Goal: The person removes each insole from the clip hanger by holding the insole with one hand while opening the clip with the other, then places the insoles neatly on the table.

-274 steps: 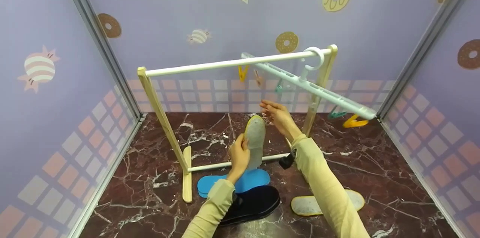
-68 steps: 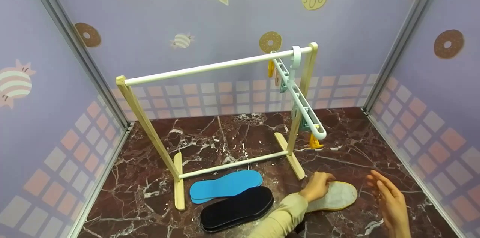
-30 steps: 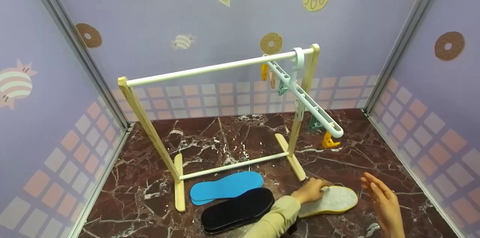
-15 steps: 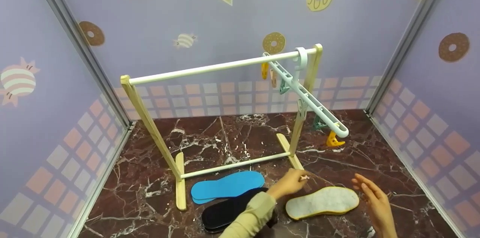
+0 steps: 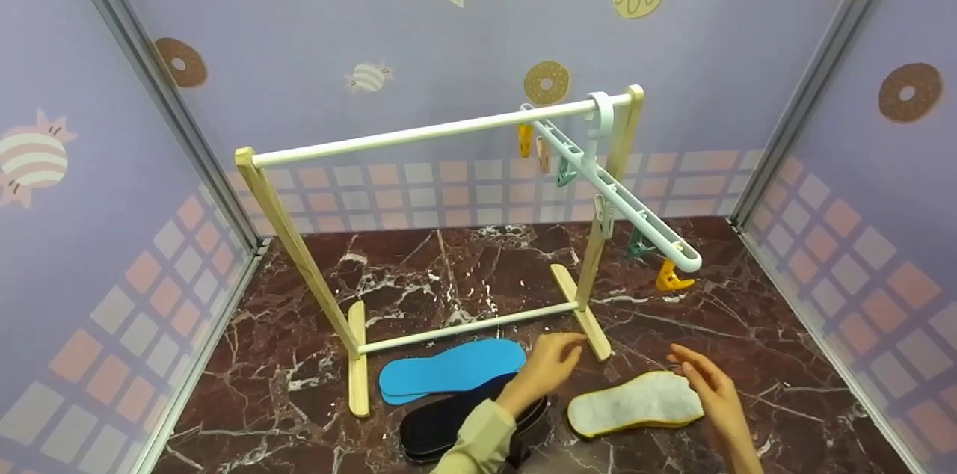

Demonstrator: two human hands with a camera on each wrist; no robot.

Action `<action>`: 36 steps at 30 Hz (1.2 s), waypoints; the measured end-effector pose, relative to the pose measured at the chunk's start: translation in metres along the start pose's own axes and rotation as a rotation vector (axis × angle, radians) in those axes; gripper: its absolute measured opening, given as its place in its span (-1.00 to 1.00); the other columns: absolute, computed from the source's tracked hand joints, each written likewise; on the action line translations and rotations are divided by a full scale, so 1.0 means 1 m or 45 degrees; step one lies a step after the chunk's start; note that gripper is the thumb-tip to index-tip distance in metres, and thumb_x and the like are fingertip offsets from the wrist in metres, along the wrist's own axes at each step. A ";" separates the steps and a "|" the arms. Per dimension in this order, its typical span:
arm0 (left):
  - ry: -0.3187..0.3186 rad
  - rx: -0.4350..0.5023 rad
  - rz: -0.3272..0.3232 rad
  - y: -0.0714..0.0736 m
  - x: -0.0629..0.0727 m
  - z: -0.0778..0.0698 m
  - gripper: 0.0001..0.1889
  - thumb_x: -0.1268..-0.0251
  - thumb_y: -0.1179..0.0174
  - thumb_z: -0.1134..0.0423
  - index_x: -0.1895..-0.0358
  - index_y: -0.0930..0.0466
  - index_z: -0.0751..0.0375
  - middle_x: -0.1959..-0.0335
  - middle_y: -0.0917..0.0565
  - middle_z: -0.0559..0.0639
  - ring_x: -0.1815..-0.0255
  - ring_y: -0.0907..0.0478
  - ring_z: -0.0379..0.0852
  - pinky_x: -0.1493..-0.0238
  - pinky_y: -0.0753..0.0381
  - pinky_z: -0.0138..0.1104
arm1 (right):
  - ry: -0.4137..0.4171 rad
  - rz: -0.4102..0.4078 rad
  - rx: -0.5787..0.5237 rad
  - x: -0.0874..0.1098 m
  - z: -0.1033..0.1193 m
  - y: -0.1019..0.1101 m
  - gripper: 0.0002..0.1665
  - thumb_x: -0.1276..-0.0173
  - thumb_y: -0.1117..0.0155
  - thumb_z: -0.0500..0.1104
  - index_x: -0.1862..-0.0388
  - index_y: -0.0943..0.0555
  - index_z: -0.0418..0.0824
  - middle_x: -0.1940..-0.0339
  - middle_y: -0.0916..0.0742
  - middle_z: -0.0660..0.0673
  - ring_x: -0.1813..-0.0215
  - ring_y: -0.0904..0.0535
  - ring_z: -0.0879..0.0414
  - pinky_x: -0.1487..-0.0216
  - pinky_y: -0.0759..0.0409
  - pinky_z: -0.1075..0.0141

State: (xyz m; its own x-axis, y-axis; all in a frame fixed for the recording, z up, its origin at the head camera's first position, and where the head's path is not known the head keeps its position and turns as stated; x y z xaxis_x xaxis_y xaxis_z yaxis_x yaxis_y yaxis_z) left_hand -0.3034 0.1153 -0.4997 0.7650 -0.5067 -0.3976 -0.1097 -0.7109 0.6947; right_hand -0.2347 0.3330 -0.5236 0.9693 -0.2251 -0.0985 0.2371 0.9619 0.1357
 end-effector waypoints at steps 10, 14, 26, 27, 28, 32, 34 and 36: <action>0.046 -0.072 -0.208 0.034 0.039 0.010 -0.73 -0.19 -0.07 0.31 0.05 -0.56 0.27 0.15 -0.65 0.09 0.09 -0.58 -0.03 0.01 -0.51 -0.27 | 0.218 0.034 0.257 -0.001 0.007 -0.034 -0.64 -0.29 -0.06 -0.26 -0.05 -0.47 -0.35 0.22 -0.67 0.14 0.21 -0.51 0.39 0.18 -0.43 0.47; 0.025 -0.175 -0.347 0.051 0.050 0.010 -0.70 -0.15 -0.12 0.27 0.04 -0.55 0.25 0.11 -0.63 0.12 -0.01 -0.53 0.09 -0.05 -0.48 -0.13 | 0.339 0.016 0.441 0.001 0.016 -0.051 -0.63 -0.20 -0.17 -0.31 -0.02 -0.51 -0.26 0.20 -0.69 -0.10 0.25 -0.50 0.39 0.22 -0.36 0.34; 0.165 -0.258 -0.503 0.068 0.069 0.018 -0.62 -0.11 -0.17 0.20 -0.02 -0.52 0.24 -0.04 -0.56 0.16 -0.20 -0.33 0.25 -0.11 -0.31 0.12 | 0.791 -0.095 0.734 0.003 0.028 -0.077 -0.43 0.12 -0.42 -0.30 0.02 -0.54 -0.27 0.14 -0.66 -0.19 0.14 -0.52 0.01 0.15 -0.46 0.24; 0.179 -0.272 -0.506 0.069 0.069 0.018 -0.61 -0.12 -0.16 0.18 -0.04 -0.51 0.23 -0.06 -0.55 0.16 -0.22 -0.31 0.26 -0.12 -0.28 0.14 | 0.772 -0.099 0.771 0.003 0.028 -0.079 -0.42 0.11 -0.42 -0.26 0.01 -0.53 -0.24 0.10 -0.64 -0.19 0.10 -0.51 -0.01 0.17 -0.43 0.13; 0.192 -0.289 -0.508 0.069 0.070 0.018 -0.60 -0.14 -0.14 0.16 -0.05 -0.51 0.22 -0.07 -0.53 0.16 -0.24 -0.28 0.26 -0.14 -0.25 0.15 | 0.747 -0.099 0.797 0.002 0.028 -0.082 -0.41 0.10 -0.42 -0.23 -0.01 -0.53 -0.22 0.05 -0.62 -0.21 0.06 -0.49 -0.06 0.18 -0.40 0.04; 0.250 -0.352 -0.507 0.071 0.073 0.018 -0.58 -0.19 -0.09 0.08 -0.10 -0.47 0.15 -0.15 -0.47 0.16 -0.30 -0.18 0.27 -0.17 -0.16 0.20 | 0.649 -0.091 0.885 0.002 0.029 -0.093 -0.37 0.04 -0.38 -0.10 -0.08 -0.49 -0.17 -0.15 -0.52 -0.22 -0.17 -0.35 -0.18 0.12 -0.26 -0.11; 0.272 -0.387 -0.500 0.071 0.074 0.018 -0.56 -0.21 -0.07 0.04 -0.13 -0.45 0.12 -0.20 -0.43 0.15 -0.32 -0.14 0.27 -0.19 -0.12 0.20 | 0.639 -0.092 0.913 0.002 0.030 -0.098 -0.36 0.02 -0.37 -0.07 -0.11 -0.48 -0.15 -0.22 -0.47 -0.21 -0.24 -0.27 -0.23 0.06 -0.22 -0.15; 0.286 -0.415 -0.495 0.071 0.075 0.016 -0.55 -0.23 -0.04 0.01 -0.16 -0.42 0.09 -0.24 -0.38 0.15 -0.35 -0.09 0.25 -0.20 -0.08 0.21 | 0.652 -0.098 0.948 0.003 0.033 -0.104 -0.33 0.01 -0.36 -0.04 -0.14 -0.46 -0.14 -0.26 -0.43 -0.21 -0.28 -0.22 -0.27 0.03 -0.20 -0.17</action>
State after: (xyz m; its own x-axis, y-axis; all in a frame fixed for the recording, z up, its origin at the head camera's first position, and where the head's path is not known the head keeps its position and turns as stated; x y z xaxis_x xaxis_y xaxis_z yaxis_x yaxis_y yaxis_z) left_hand -0.2635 0.0189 -0.4899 0.8302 -0.0953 -0.5493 0.3828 -0.6189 0.6859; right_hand -0.2541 0.2269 -0.5059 0.8440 -0.0171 -0.5360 0.4528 0.5583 0.6952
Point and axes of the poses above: each hand's wrist, its own x-axis away from the middle knuckle, its own y-axis out of the back of the hand, z = x × y, the point moved 7 cm from there along -x, towards the middle knuckle
